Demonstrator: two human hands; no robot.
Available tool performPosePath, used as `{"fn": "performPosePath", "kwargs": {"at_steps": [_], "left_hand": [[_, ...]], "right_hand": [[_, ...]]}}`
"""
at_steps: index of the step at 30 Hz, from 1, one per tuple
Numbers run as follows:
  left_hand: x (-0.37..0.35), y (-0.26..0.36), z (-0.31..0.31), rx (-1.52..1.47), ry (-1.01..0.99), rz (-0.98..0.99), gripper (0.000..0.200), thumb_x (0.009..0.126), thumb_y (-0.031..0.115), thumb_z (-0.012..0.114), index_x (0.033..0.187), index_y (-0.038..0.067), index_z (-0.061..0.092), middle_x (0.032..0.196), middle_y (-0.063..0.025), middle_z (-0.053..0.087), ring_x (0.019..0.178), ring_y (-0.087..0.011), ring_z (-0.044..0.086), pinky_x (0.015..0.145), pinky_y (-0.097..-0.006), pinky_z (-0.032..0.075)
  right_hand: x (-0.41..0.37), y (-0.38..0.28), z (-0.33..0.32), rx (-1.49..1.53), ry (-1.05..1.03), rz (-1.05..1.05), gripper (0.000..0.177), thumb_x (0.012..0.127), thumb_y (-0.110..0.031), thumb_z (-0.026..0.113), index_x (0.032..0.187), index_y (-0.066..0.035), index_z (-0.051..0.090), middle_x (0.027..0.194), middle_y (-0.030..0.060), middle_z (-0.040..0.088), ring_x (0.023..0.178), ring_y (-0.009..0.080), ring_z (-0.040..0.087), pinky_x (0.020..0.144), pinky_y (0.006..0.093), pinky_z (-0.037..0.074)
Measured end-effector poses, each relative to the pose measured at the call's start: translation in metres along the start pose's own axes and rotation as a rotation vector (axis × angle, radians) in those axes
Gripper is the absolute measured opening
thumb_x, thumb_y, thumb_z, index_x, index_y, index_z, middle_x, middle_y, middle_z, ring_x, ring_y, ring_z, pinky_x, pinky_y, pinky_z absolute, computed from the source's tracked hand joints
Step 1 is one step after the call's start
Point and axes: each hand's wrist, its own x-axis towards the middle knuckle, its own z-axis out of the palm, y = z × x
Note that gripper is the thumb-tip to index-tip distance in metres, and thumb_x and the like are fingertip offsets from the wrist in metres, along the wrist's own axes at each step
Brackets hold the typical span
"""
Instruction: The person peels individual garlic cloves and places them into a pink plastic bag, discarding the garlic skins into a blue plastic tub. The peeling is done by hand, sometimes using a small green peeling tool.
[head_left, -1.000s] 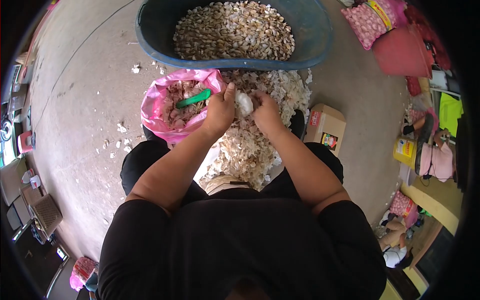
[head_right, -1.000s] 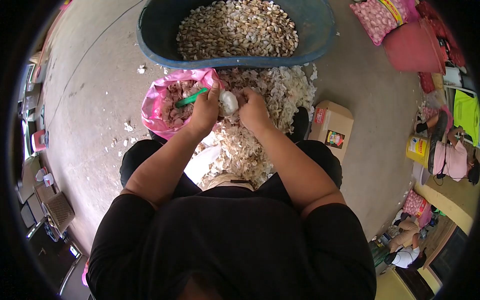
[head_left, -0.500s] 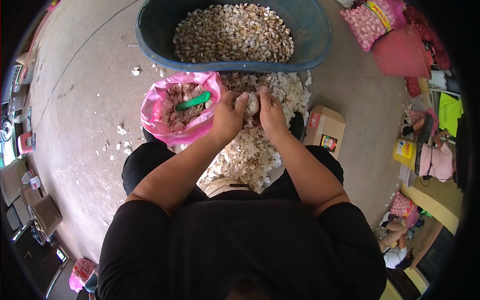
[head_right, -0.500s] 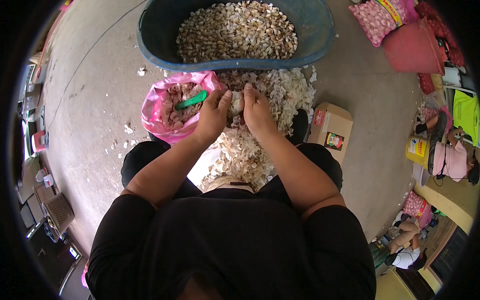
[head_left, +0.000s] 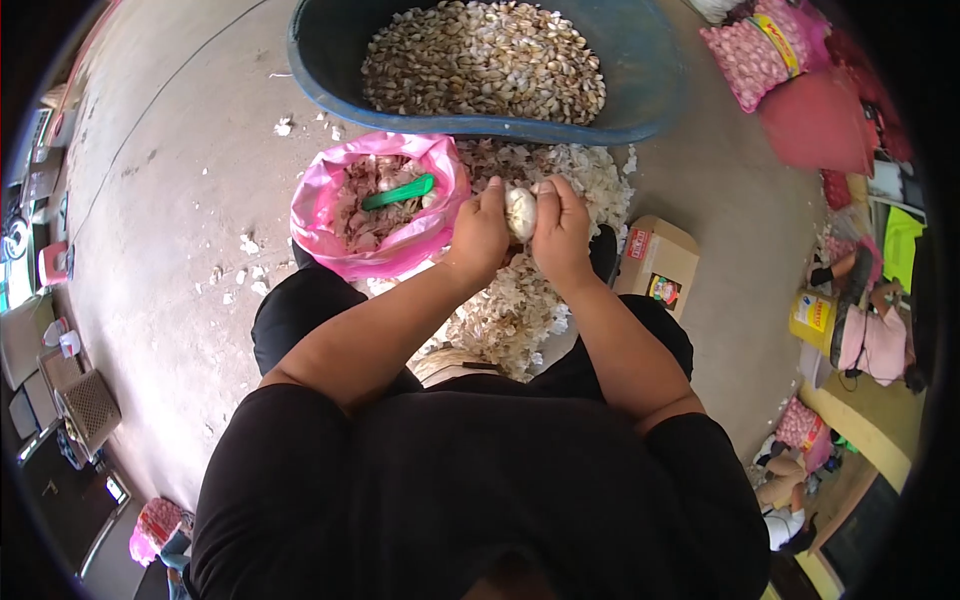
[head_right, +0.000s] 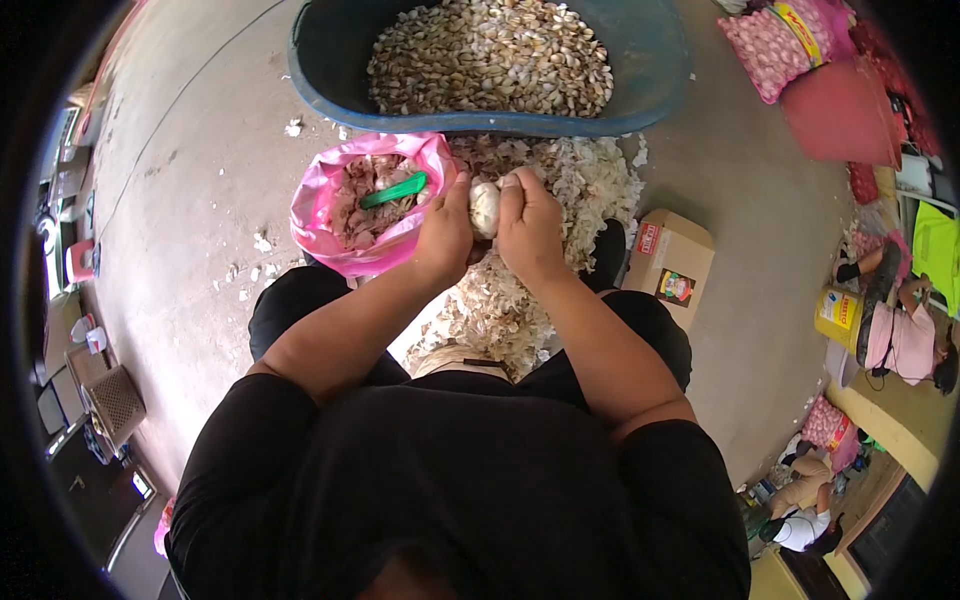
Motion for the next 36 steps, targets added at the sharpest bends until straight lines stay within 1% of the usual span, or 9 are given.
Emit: {"fn": "performPosePath", "kwargs": {"at_steps": [4,8,15,21,24,25,28,32,36], "left_hand": [[0.004,0.001,-0.002,-0.031,-0.032,0.017,0.037,0.089,0.038,0.034,0.080,0.005,0.049,0.056,-0.0052,0.049,0.036,-0.0138,0.043,0.029,-0.0258,0.031],[0.002,0.008,-0.009,0.140,0.039,0.050,0.043,0.090,0.035,0.034,0.077,-0.001,0.053,0.061,-0.0063,0.051,0.051,-0.0145,0.048,0.045,-0.0270,0.039],[0.004,-0.003,-0.008,0.495,-0.037,0.406,0.041,0.090,0.033,0.037,0.091,-0.005,0.053,0.070,-0.0152,0.058,0.063,-0.0202,0.056,0.059,-0.0301,0.044],[0.002,0.016,-0.001,-0.129,-0.081,-0.048,0.026,0.088,0.026,0.042,0.088,0.002,0.054,0.060,-0.0029,0.052,0.046,-0.0105,0.047,0.040,-0.0246,0.038],[0.018,0.012,-0.022,0.161,-0.315,-0.171,0.028,0.086,0.026,0.045,0.084,0.000,0.055,0.062,-0.0087,0.054,0.049,-0.0140,0.051,0.046,-0.0259,0.042],[0.023,0.008,-0.028,0.703,-0.378,0.032,0.031,0.084,0.029,0.047,0.087,-0.001,0.053,0.062,-0.0099,0.054,0.055,-0.0158,0.054,0.046,-0.0271,0.042],[0.031,-0.013,-0.034,1.132,-0.120,0.504,0.034,0.084,0.031,0.046,0.091,-0.002,0.051,0.063,-0.0110,0.054,0.061,-0.0172,0.056,0.044,-0.0287,0.043],[0.027,-0.010,-0.018,0.376,-0.121,0.184,0.044,0.088,0.040,0.037,0.092,-0.002,0.049,0.073,-0.0103,0.055,0.067,-0.0185,0.057,0.055,-0.0295,0.046],[0.012,-0.016,-0.006,0.564,-0.067,0.360,0.041,0.090,0.035,0.035,0.090,-0.003,0.053,0.073,-0.0118,0.057,0.067,-0.0176,0.055,0.063,-0.0289,0.044]], "right_hand": [[0.011,0.025,-0.002,0.140,-0.168,0.257,0.019,0.087,-0.016,0.045,0.078,0.000,0.051,0.063,0.0122,0.052,0.055,0.0210,0.050,0.055,0.0312,0.041],[0.014,0.023,-0.006,-0.288,-0.036,0.185,0.028,0.086,-0.029,0.046,0.082,-0.003,0.054,0.074,0.0173,0.058,0.070,0.0315,0.056,0.060,0.0357,0.042],[-0.007,-0.006,0.007,-0.248,-0.021,-0.064,0.023,0.085,-0.030,0.045,0.083,-0.007,0.048,0.062,0.0158,0.056,0.060,0.0396,0.054,0.050,0.0429,0.042],[0.000,0.008,0.002,0.121,-0.086,-0.056,0.025,0.089,-0.024,0.041,0.076,-0.004,0.046,0.056,0.0038,0.046,0.049,0.0156,0.044,0.050,0.0301,0.038],[0.005,0.013,-0.005,0.329,-0.179,0.237,0.026,0.090,-0.023,0.040,0.075,-0.003,0.047,0.057,-0.0012,0.039,0.053,0.0085,0.034,0.051,0.0256,0.034],[0.007,0.014,-0.008,0.319,-0.169,0.248,0.026,0.089,-0.023,0.041,0.075,-0.003,0.048,0.057,-0.0001,0.040,0.052,0.0096,0.035,0.051,0.0263,0.035],[0.011,0.015,-0.015,0.156,-0.145,0.213,0.027,0.089,-0.025,0.041,0.077,-0.002,0.050,0.056,0.0041,0.045,0.052,0.0148,0.041,0.052,0.0289,0.037],[0.002,0.007,-0.009,-0.176,-0.082,0.086,0.032,0.088,-0.031,0.042,0.077,-0.003,0.050,0.060,0.0127,0.052,0.057,0.0283,0.052,0.054,0.0345,0.040],[-0.010,-0.008,0.003,-0.370,-0.107,0.154,0.034,0.086,-0.036,0.042,0.076,-0.004,0.047,0.063,0.0162,0.055,0.060,0.0360,0.054,0.052,0.0393,0.042]]}}
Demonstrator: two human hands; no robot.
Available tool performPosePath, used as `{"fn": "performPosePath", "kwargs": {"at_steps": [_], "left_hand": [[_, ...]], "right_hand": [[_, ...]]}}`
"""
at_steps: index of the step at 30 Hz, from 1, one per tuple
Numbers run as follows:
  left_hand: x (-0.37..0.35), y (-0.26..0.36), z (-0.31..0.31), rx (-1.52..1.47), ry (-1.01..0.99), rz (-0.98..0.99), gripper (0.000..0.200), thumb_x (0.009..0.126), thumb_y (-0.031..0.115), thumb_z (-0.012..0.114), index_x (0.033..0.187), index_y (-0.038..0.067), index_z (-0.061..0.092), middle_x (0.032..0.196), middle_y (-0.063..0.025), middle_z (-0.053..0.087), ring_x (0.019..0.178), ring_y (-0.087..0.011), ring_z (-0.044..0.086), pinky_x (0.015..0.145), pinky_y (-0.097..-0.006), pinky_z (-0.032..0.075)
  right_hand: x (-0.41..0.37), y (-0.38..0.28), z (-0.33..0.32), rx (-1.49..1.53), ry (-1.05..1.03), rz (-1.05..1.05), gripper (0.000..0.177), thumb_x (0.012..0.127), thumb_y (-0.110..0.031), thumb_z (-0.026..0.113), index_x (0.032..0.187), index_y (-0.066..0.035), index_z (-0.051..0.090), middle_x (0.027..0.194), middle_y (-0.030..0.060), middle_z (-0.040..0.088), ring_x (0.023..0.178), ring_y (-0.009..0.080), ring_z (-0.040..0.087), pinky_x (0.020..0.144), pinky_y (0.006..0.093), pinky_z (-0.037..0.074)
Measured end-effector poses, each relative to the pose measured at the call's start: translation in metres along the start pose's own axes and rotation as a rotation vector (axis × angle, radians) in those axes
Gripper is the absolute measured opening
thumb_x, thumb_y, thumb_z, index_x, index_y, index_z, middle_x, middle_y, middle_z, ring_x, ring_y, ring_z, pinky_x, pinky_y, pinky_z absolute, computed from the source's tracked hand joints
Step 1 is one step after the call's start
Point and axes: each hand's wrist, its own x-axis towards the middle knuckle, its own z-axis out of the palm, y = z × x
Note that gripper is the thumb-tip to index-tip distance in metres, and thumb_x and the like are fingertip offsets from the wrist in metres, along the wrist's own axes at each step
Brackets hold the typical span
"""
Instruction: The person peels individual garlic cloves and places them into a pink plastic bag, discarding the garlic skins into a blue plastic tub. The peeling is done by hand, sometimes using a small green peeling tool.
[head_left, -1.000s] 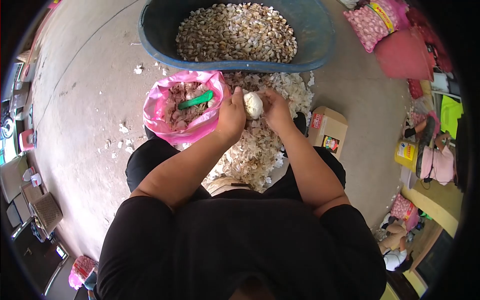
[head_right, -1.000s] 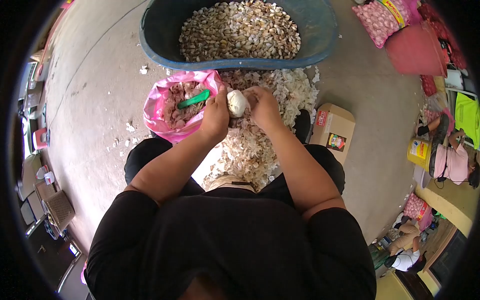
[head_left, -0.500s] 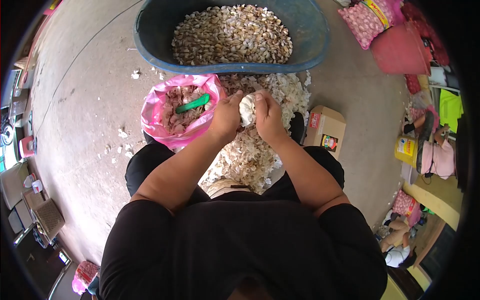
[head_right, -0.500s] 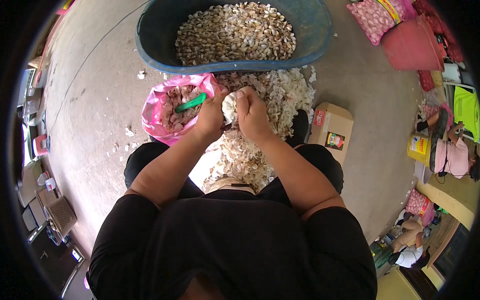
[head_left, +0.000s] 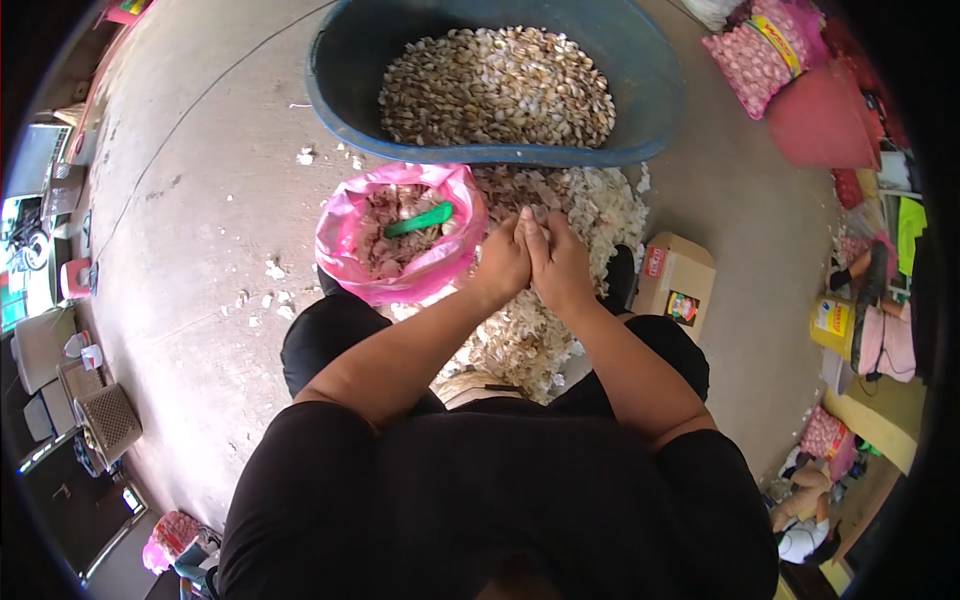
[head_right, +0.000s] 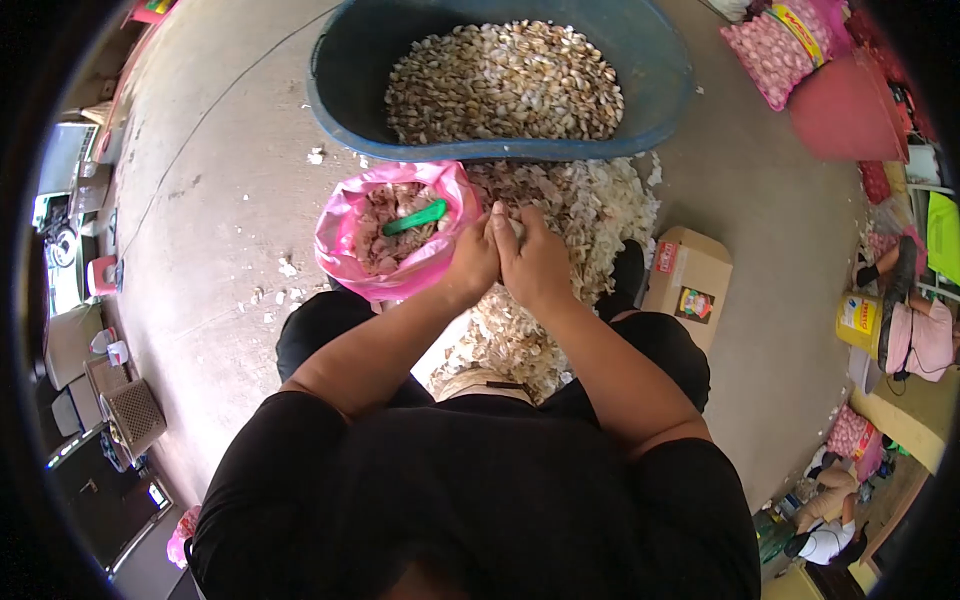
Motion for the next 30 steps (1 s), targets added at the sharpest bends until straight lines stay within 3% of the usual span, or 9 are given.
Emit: {"fn": "performPosePath", "kwargs": {"at_steps": [9,12,15,16,17,20,21,24,30], "left_hand": [[0.002,-0.005,0.006,-0.503,-0.011,-0.099,0.028,0.091,0.020,0.036,0.091,-0.002,0.052,0.082,-0.0057,0.055,0.074,-0.0109,0.051,0.066,-0.0228,0.042],[0.004,-0.011,0.011,-0.538,0.072,-0.019,0.032,0.089,0.024,0.041,0.085,-0.004,0.055,0.070,-0.0056,0.056,0.063,-0.0094,0.048,0.057,-0.0244,0.042],[0.006,-0.007,-0.001,-0.263,0.013,-0.066,0.028,0.087,0.032,0.039,0.075,0.009,0.048,0.058,-0.0030,0.047,0.044,-0.0122,0.046,0.034,-0.0255,0.032],[-0.004,0.031,-0.004,-0.734,0.075,-0.359,0.029,0.087,0.035,0.039,0.072,0.010,0.046,0.054,-0.0026,0.044,0.040,-0.0126,0.043,0.030,-0.0255,0.027],[-0.001,0.021,-0.003,-0.731,0.084,-0.336,0.029,0.087,0.035,0.039,0.075,0.010,0.047,0.055,-0.0038,0.047,0.042,-0.0146,0.046,0.032,-0.0267,0.030],[0.004,0.028,-0.019,-0.739,-0.075,-0.515,0.030,0.087,0.035,0.039,0.077,0.009,0.049,0.056,-0.0046,0.049,0.044,-0.0160,0.048,0.036,-0.0284,0.033],[0.008,0.023,-0.026,-0.712,-0.198,-0.482,0.031,0.088,0.034,0.035,0.081,0.008,0.050,0.063,-0.0056,0.053,0.053,-0.0175,0.052,0.043,-0.0306,0.040],[0.014,0.015,-0.040,-0.747,-0.303,-0.560,0.034,0.087,0.034,0.034,0.087,0.005,0.052,0.077,-0.0088,0.054,0.063,-0.0191,0.054,0.050,-0.0320,0.044],[0.010,0.014,-0.047,-0.668,-0.401,-0.510,0.025,0.084,0.020,0.041,0.102,0.003,0.047,0.080,-0.0053,0.055,0.071,-0.0156,0.055,0.056,-0.0280,0.046]], "right_hand": [[0.005,0.008,0.003,0.240,0.078,-0.185,0.018,0.082,-0.019,0.049,0.074,-0.003,0.044,0.061,0.0182,0.052,0.058,0.0375,0.052,0.049,0.0377,0.040],[0.004,0.005,0.001,0.257,0.077,-0.174,0.018,0.082,-0.018,0.049,0.074,-0.003,0.045,0.061,0.0192,0.051,0.059,0.0387,0.052,0.049,0.0380,0.040],[0.012,0.018,0.001,0.516,0.047,-0.151,0.018,0.084,-0.019,0.047,0.077,-0.002,0.048,0.061,0.0099,0.052,0.056,0.0222,0.052,0.048,0.0333,0.039],[0.014,0.022,0.000,0.639,0.031,-0.124,0.019,0.084,-0.019,0.046,0.077,-0.002,0.049,0.062,0.0074,0.052,0.056,0.0178,0.051,0.047,0.0324,0.038],[0.012,0.022,0.001,0.663,0.029,-0.148,0.023,0.086,-0.023,0.045,0.080,-0.002,0.051,0.063,0.0014,0.049,0.058,0.0087,0.045,0.044,0.0273,0.036],[0.020,0.020,-0.013,0.986,-0.201,0.388,0.028,0.087,-0.032,0.043,0.086,-0.006,0.052,0.068,0.0030,0.052,0.052,0.0124,0.046,0.046,0.0279,0.037],[0.026,0.025,-0.025,1.177,-0.523,0.368,0.034,0.086,-0.041,0.042,0.094,-0.008,0.051,0.069,0.0043,0.054,0.053,0.0131,0.049,0.044,0.0275,0.038],[0.028,0.019,-0.036,1.208,-0.570,0.553,0.039,0.085,-0.044,0.041,0.093,-0.007,0.051,0.068,0.0050,0.055,0.053,0.0125,0.050,0.043,0.0246,0.035],[0.035,0.037,-0.028,0.842,-0.396,0.387,0.019,0.081,-0.022,0.056,0.084,-0.003,0.056,0.068,0.0055,0.056,0.054,0.0130,0.053,0.047,0.0263,0.042]]}}
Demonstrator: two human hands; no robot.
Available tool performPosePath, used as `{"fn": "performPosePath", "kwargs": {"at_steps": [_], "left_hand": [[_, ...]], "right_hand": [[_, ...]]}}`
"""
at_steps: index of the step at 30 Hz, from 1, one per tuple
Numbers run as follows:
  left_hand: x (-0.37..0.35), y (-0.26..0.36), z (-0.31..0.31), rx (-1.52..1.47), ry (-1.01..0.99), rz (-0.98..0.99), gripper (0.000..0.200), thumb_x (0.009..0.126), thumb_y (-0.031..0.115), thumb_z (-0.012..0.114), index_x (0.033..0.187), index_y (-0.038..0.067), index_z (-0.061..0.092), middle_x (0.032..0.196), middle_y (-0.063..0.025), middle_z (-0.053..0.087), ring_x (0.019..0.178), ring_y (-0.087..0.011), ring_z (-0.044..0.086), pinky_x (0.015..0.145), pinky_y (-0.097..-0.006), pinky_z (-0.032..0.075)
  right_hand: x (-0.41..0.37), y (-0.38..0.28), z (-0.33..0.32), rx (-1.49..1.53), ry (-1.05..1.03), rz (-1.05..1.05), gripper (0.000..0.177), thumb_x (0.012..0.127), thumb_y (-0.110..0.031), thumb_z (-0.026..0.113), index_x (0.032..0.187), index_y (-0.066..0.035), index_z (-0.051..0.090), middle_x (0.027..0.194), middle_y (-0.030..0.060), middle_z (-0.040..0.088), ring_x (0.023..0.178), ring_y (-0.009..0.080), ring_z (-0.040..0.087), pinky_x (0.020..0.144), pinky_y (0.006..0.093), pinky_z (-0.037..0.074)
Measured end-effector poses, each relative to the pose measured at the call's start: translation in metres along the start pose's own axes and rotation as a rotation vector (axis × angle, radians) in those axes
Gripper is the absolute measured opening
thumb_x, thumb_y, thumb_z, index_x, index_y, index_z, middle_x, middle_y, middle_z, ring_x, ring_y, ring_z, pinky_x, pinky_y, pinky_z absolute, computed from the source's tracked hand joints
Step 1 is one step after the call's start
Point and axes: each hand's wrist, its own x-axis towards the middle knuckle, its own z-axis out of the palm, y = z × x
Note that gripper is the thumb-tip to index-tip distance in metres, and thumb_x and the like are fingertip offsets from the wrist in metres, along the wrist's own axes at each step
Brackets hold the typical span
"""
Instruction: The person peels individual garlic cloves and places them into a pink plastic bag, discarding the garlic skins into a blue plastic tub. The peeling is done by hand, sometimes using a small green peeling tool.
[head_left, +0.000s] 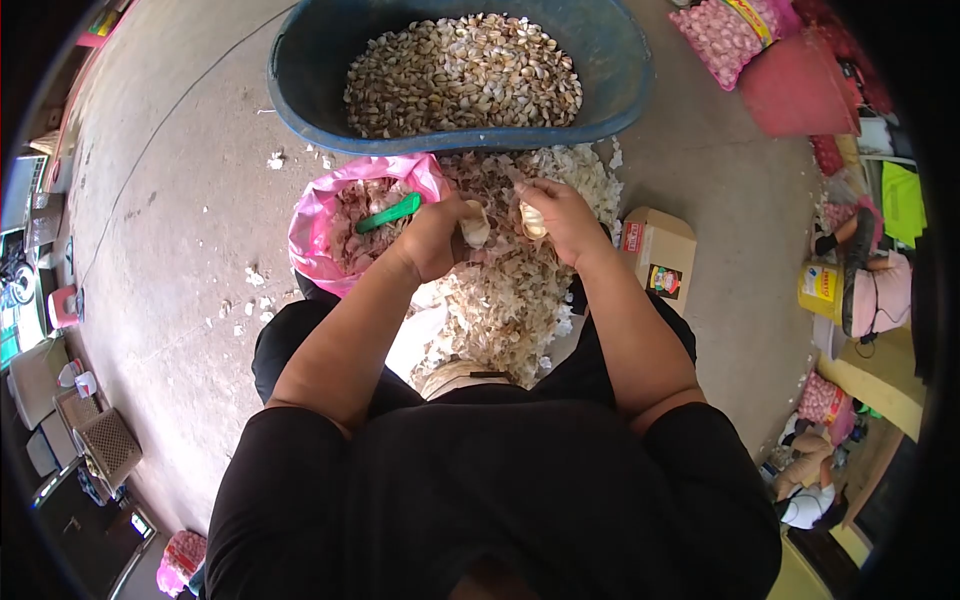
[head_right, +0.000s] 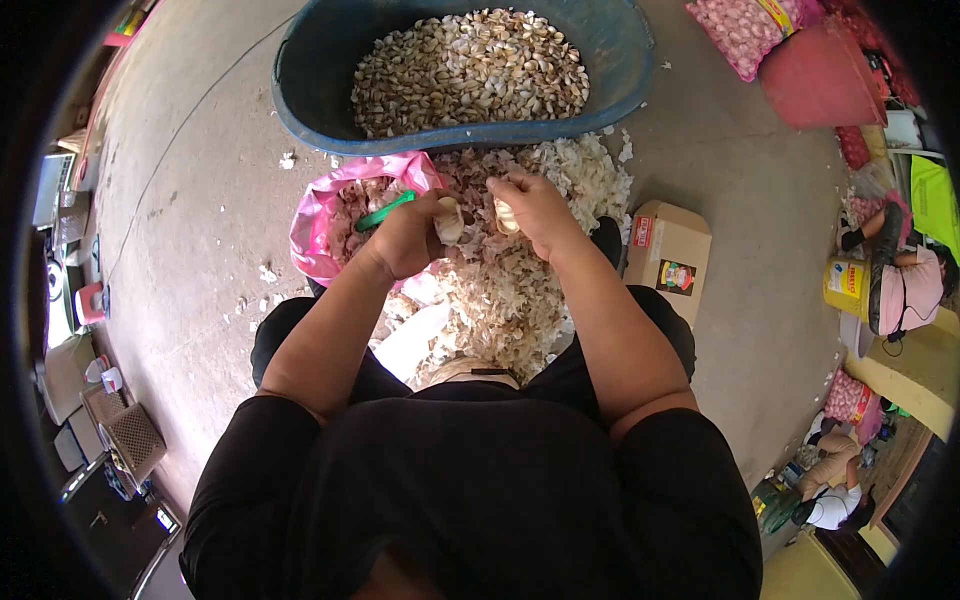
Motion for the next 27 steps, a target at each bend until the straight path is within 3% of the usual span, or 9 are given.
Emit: {"fn": "performPosePath", "kwargs": {"at_steps": [2,5,8,11,15,18,21,24,27], "left_hand": [[-0.006,-0.002,0.005,0.252,0.061,0.129,0.024,0.081,0.013,0.048,0.102,0.002,0.046,0.079,-0.0043,0.055,0.071,-0.0129,0.054,0.056,-0.0252,0.045],[0.007,-0.010,-0.011,0.754,-0.026,0.303,0.032,0.075,0.005,0.055,0.105,0.001,0.044,0.077,-0.0034,0.054,0.066,-0.0100,0.052,0.054,-0.0228,0.043],[-0.008,-0.002,0.001,1.022,0.131,0.320,0.032,0.074,0.009,0.059,0.102,-0.001,0.047,0.075,-0.0029,0.054,0.061,-0.0086,0.050,0.053,-0.0213,0.041],[-0.010,0.005,0.003,0.976,0.225,0.456,0.029,0.072,0.009,0.061,0.098,-0.003,0.052,0.072,-0.0034,0.055,0.058,-0.0081,0.049,0.052,-0.0199,0.041],[-0.008,0.006,-0.001,0.736,0.246,0.419,0.026,0.073,0.007,0.061,0.096,-0.004,0.054,0.073,-0.0036,0.057,0.061,-0.0072,0.050,0.054,-0.0202,0.041],[0.000,-0.003,-0.005,0.739,0.214,0.537,0.023,0.076,0.006,0.058,0.097,-0.003,0.054,0.074,-0.0032,0.057,0.063,-0.0075,0.051,0.055,-0.0211,0.042],[-0.007,-0.002,0.004,0.705,0.211,0.463,0.021,0.079,0.006,0.054,0.098,-0.002,0.053,0.075,-0.0043,0.058,0.066,-0.0083,0.052,0.059,-0.0219,0.044],[-0.007,-0.001,0.006,0.877,0.304,0.457,0.020,0.081,0.007,0.052,0.098,-0.001,0.053,0.078,-0.0049,0.058,0.070,-0.0085,0.053,0.062,-0.0218,0.044],[-0.007,0.002,0.004,0.824,0.321,0.557,0.020,0.080,0.007,0.054,0.098,-0.001,0.053,0.081,-0.0047,0.058,0.071,-0.0082,0.053,0.064,-0.0215,0.044]], "right_hand": [[0.008,0.009,-0.001,-0.293,0.049,-0.088,0.018,0.081,-0.020,0.056,0.085,-0.002,0.056,0.067,0.0054,0.057,0.054,0.0117,0.052,0.048,0.0255,0.042],[-0.006,-0.001,0.019,-0.575,0.020,-0.251,0.015,0.082,-0.016,0.056,0.082,-0.001,0.057,0.067,0.0056,0.057,0.056,0.0093,0.051,0.051,0.0242,0.042],[0.000,0.014,0.017,-0.777,-0.037,-0.617,0.012,0.082,-0.013,0.055,0.080,-0.002,0.057,0.066,0.0041,0.056,0.054,0.0071,0.048,0.049,0.0225,0.040],[0.002,0.013,0.014,-0.718,0.017,-0.425,0.015,0.081,-0.015,0.057,0.076,-0.001,0.055,0.059,0.0031,0.053,0.049,0.0057,0.046,0.043,0.0228,0.036],[-0.004,0.006,0.023,-0.496,0.006,-0.263,0.020,0.081,-0.020,0.059,0.074,-0.002,0.056,0.055,0.0031,0.051,0.046,0.0056,0.044,0.042,0.0241,0.036],[-0.014,-0.011,0.029,-0.655,-0.081,-0.168,0.029,0.081,-0.027,0.057,0.085,0.002,0.058,0.061,0.0101,0.058,0.052,0.0132,0.050,0.052,0.0300,0.042],[-0.012,-0.008,0.026,-0.777,-0.047,-0.359,0.030,0.082,-0.028,0.056,0.086,0.002,0.059,0.060,0.0106,0.057,0.050,0.0130,0.049,0.050,0.0306,0.041],[-0.017,-0.008,0.026,-0.792,-0.085,-0.403,0.030,0.081,-0.028,0.056,0.082,0.002,0.059,0.060,0.0123,0.057,0.048,0.0167,0.050,0.050,0.0312,0.041],[-0.018,-0.010,0.025,-0.895,-0.128,-0.269,0.028,0.080,-0.027,0.057,0.080,0.001,0.058,0.059,0.0133,0.056,0.047,0.0201,0.051,0.050,0.0324,0.041]]}}
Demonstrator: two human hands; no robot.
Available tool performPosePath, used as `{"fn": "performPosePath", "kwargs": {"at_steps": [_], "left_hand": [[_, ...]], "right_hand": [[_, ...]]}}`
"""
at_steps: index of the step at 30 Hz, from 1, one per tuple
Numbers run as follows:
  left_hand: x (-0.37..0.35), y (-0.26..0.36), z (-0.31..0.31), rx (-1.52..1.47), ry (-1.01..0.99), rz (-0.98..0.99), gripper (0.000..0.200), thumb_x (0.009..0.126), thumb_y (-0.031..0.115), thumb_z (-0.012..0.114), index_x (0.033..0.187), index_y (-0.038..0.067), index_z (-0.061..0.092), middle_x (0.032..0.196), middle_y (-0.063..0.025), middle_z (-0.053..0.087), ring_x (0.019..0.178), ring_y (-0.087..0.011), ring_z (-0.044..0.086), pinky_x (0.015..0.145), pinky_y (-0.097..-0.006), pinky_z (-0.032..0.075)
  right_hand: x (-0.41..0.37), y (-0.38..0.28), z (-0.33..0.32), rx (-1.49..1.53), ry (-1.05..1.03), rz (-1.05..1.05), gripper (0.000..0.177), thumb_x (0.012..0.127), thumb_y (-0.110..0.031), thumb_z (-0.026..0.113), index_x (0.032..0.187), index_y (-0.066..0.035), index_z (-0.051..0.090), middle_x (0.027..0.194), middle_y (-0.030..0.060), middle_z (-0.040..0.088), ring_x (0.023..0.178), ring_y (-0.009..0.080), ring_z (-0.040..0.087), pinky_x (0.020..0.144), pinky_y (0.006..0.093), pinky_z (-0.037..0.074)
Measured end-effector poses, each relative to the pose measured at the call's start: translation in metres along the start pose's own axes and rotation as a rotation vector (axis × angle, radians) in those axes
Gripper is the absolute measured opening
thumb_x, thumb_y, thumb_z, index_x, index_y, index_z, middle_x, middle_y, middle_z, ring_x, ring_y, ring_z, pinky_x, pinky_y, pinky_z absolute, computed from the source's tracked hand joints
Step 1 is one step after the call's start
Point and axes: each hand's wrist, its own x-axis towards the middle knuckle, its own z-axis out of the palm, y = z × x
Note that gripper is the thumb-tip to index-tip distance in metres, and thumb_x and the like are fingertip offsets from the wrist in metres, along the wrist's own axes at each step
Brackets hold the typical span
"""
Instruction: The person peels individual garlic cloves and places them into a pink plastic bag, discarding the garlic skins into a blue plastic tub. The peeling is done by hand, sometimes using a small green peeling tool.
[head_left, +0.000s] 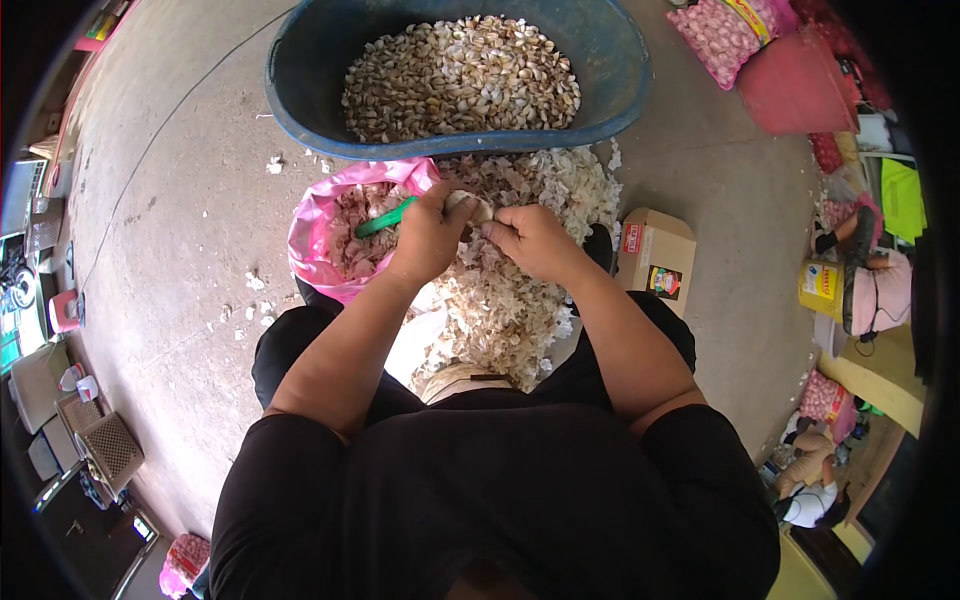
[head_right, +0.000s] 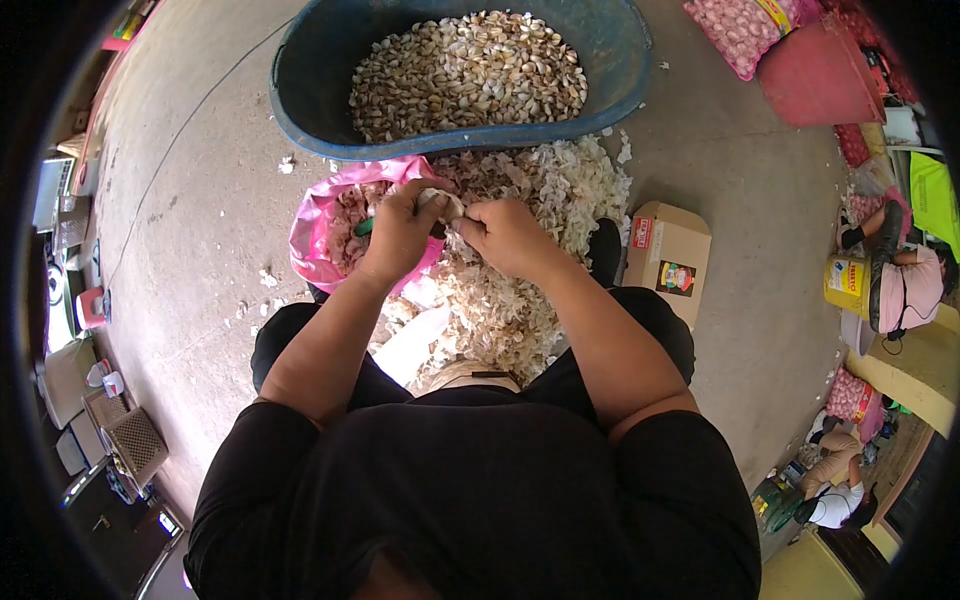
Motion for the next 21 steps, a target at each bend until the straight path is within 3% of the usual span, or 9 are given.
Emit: {"fn": "performPosePath", "kwargs": {"at_steps": [3,6,9,12,15,18,21], "left_hand": [[0.002,0.001,-0.003,-0.172,-0.096,-0.038,0.020,0.078,0.004,0.054,0.097,0.000,0.054,0.083,-0.0046,0.058,0.072,-0.0084,0.053,0.064,-0.0215,0.044],[0.000,-0.001,-0.001,0.009,-0.122,0.120,0.025,0.076,0.007,0.057,0.099,0.000,0.053,0.071,-0.0064,0.059,0.059,-0.0097,0.054,0.052,-0.0236,0.044],[0.000,0.002,-0.001,-0.072,-0.158,0.120,0.028,0.074,0.008,0.058,0.102,0.003,0.054,0.072,-0.0063,0.058,0.061,-0.0094,0.055,0.053,-0.0237,0.044],[-0.005,0.016,-0.005,0.369,-0.193,0.107,0.019,0.078,0.007,0.054,0.095,0.000,0.055,0.083,-0.0059,0.059,0.071,-0.0115,0.054,0.063,-0.0233,0.043],[-0.003,0.009,-0.003,0.275,-0.179,0.050,0.019,0.081,0.012,0.052,0.096,-0.001,0.053,0.079,-0.0056,0.057,0.068,-0.0120,0.053,0.061,-0.0246,0.043],[-0.004,0.012,0.003,-0.209,-0.117,-0.189,0.021,0.085,0.013,0.048,0.099,-0.002,0.050,0.079,-0.0058,0.056,0.069,-0.0114,0.052,0.061,-0.0246,0.042],[0.002,-0.007,0.009,-0.050,-0.119,-0.073,0.023,0.088,0.014,0.043,0.103,-0.002,0.048,0.082,-0.0064,0.055,0.072,-0.0097,0.051,0.062,-0.0232,0.042]], "right_hand": [[-0.002,-0.005,-0.003,0.086,0.009,0.076,0.024,0.081,-0.020,0.057,0.077,0.003,0.054,0.060,0.0104,0.053,0.055,0.0098,0.047,0.050,0.0284,0.041],[-0.004,0.000,0.001,0.027,0.192,-0.115,0.021,0.082,-0.018,0.056,0.082,0.003,0.053,0.062,0.0095,0.053,0.054,0.0082,0.046,0.049,0.0275,0.041],[0.003,0.011,0.006,0.087,0.204,-0.193,0.025,0.081,-0.025,0.056,0.085,0.000,0.054,0.061,0.0134,0.055,0.053,0.0214,0.056,0.049,0.0323,0.041],[-0.002,0.002,-0.001,0.104,0.184,-0.080,0.025,0.081,-0.025,0.056,0.084,0.000,0.054,0.063,0.0124,0.056,0.055,0.0193,0.056,0.050,0.0311,0.042],[0.001,0.005,0.009,0.201,0.300,-0.118,0.023,0.081,-0.024,0.056,0.084,-0.001,0.055,0.060,0.0113,0.056,0.052,0.0164,0.054,0.049,0.0298,0.041],[0.000,-0.002,0.005,0.237,0.149,0.122,0.022,0.082,-0.022,0.056,0.084,0.000,0.056,0.058,0.0101,0.055,0.050,0.0133,0.050,0.048,0.0290,0.040],[-0.001,-0.005,0.010,0.200,0.162,0.002,0.024,0.082,-0.023,0.056,0.084,0.000,0.057,0.058,0.0094,0.054,0.050,0.0122,0.048,0.048,0.0278,0.040]]}}
